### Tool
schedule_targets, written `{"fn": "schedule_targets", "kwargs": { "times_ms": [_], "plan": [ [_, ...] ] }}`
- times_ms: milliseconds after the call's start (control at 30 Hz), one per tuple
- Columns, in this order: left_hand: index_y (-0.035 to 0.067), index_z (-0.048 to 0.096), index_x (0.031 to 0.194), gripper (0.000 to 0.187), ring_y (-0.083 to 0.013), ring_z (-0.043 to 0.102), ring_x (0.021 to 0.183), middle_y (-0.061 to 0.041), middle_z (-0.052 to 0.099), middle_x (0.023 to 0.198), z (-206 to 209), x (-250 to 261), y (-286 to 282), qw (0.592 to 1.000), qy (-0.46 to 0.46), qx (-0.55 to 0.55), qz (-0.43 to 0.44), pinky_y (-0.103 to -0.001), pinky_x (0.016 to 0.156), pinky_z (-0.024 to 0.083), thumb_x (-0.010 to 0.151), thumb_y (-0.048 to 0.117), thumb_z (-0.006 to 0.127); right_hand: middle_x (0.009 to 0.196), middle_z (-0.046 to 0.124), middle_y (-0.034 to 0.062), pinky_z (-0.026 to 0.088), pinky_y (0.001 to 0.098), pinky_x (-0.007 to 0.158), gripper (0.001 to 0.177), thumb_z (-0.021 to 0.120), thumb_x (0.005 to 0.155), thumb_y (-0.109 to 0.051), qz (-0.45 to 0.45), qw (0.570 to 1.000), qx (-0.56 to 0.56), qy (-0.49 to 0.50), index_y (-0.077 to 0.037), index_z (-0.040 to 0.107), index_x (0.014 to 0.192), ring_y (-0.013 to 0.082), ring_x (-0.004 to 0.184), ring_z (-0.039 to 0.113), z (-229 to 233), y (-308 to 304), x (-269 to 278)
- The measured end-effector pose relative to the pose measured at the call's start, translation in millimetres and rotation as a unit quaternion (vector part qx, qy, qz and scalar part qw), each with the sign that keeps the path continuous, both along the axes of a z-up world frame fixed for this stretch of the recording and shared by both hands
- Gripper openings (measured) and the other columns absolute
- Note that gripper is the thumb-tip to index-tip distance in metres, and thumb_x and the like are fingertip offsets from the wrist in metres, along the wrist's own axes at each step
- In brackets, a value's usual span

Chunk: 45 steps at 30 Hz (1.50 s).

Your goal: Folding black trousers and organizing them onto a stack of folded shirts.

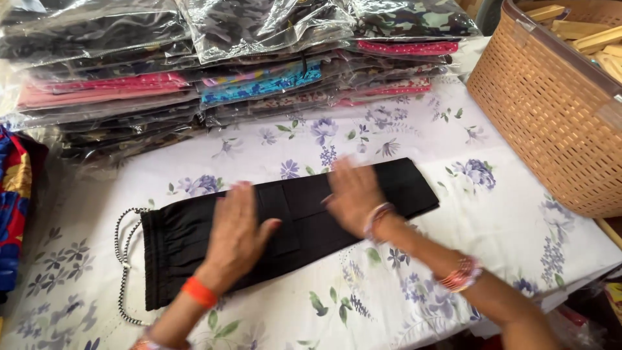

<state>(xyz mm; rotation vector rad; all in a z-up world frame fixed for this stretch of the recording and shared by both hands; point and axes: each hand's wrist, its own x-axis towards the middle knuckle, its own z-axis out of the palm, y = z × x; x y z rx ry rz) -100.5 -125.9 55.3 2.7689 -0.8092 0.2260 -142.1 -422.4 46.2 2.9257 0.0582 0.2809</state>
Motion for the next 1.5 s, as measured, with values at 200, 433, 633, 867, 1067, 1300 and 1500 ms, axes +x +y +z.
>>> {"fn": "schedule_targets", "kwargs": {
  "times_ms": [200, 433, 633, 867, 1067, 1300, 1500],
  "plan": [
    [0.004, 0.029, 0.159, 0.080, -0.0385, 0.028, 0.151, -0.024, 0.030, 0.163, -47, -32, -2, 0.983, -0.087, -0.052, -0.151, -0.057, 0.117, 0.022, 0.100, 0.055, 0.047, 0.159, 0.034, 0.0288, 0.019, 0.0524, 0.119, 0.076, 0.049, 0.101, -0.045, 0.280, 0.951, 0.127, -0.018, 0.011, 0.034, 0.150, 0.0388, 0.149, 0.029, -50, 42, -15],
    [0.008, 0.030, 0.153, 0.097, -0.0314, 0.022, 0.147, -0.015, 0.027, 0.160, -70, -38, 143, 0.991, -0.102, 0.058, 0.068, -0.058, 0.118, 0.009, 0.086, 0.078, 0.033, 0.165, 0.024, 0.0153, 0.018, 0.0469, 0.121, 0.073, 0.035, 0.102, -0.046, -0.028, 0.986, -0.040, 0.158, 0.000, 0.022, 0.157, 0.0268, 0.154, 0.019, -29, -120, -61],
    [0.012, 0.027, 0.156, 0.098, -0.0293, 0.019, 0.148, -0.012, 0.023, 0.163, -26, -39, 128, 0.965, 0.012, 0.227, 0.128, -0.065, 0.116, 0.006, 0.084, 0.078, 0.033, 0.168, 0.011, 0.0144, 0.006, 0.0502, 0.122, 0.073, 0.031, 0.100, -0.039, -0.021, 0.990, 0.134, 0.032, -0.002, 0.013, 0.161, 0.0285, 0.154, 0.011, -61, -176, -80],
    [-0.002, 0.036, 0.148, 0.087, -0.0325, 0.029, 0.150, -0.022, 0.033, 0.158, 14, -11, 69, 0.989, -0.031, 0.142, -0.005, -0.055, 0.119, 0.025, 0.095, 0.067, 0.038, 0.162, 0.022, 0.0230, 0.014, 0.0615, 0.117, 0.077, 0.049, 0.094, -0.045, -0.031, 0.999, 0.008, 0.005, 0.001, 0.030, 0.152, 0.0372, 0.151, 0.017, -21, -90, -49],
    [-0.010, 0.032, 0.154, 0.085, -0.0419, 0.027, 0.147, -0.028, 0.030, 0.159, -4, 4, -39, 0.969, 0.043, -0.135, -0.201, -0.054, 0.113, 0.029, 0.098, 0.051, 0.050, 0.155, 0.038, 0.0256, 0.024, 0.0532, 0.118, 0.071, 0.059, 0.095, -0.038, 0.221, 0.969, 0.108, 0.012, 0.009, 0.042, 0.146, 0.0385, 0.147, 0.032, -24, 27, -14],
    [0.014, 0.042, 0.147, 0.072, -0.0290, 0.038, 0.143, -0.011, 0.038, 0.154, -45, 51, 20, 0.980, -0.138, 0.014, -0.142, -0.055, 0.113, 0.032, 0.090, 0.059, 0.048, 0.157, 0.043, 0.0188, 0.030, 0.0456, 0.120, 0.062, 0.046, 0.100, -0.040, 0.097, 0.985, 0.060, 0.131, 0.001, 0.043, 0.146, 0.0311, 0.148, 0.038, -8, -76, 24],
    [0.018, 0.038, 0.158, 0.073, -0.0397, 0.034, 0.147, -0.018, 0.037, 0.159, -74, 78, 116, 0.990, -0.112, 0.050, 0.071, -0.065, 0.113, 0.028, 0.098, 0.060, 0.037, 0.164, 0.030, 0.0186, 0.016, 0.0528, 0.121, 0.072, 0.043, 0.101, -0.044, -0.033, 0.994, 0.105, 0.014, 0.001, 0.030, 0.155, 0.0311, 0.153, 0.023, -82, -202, 30]
  ]
}}
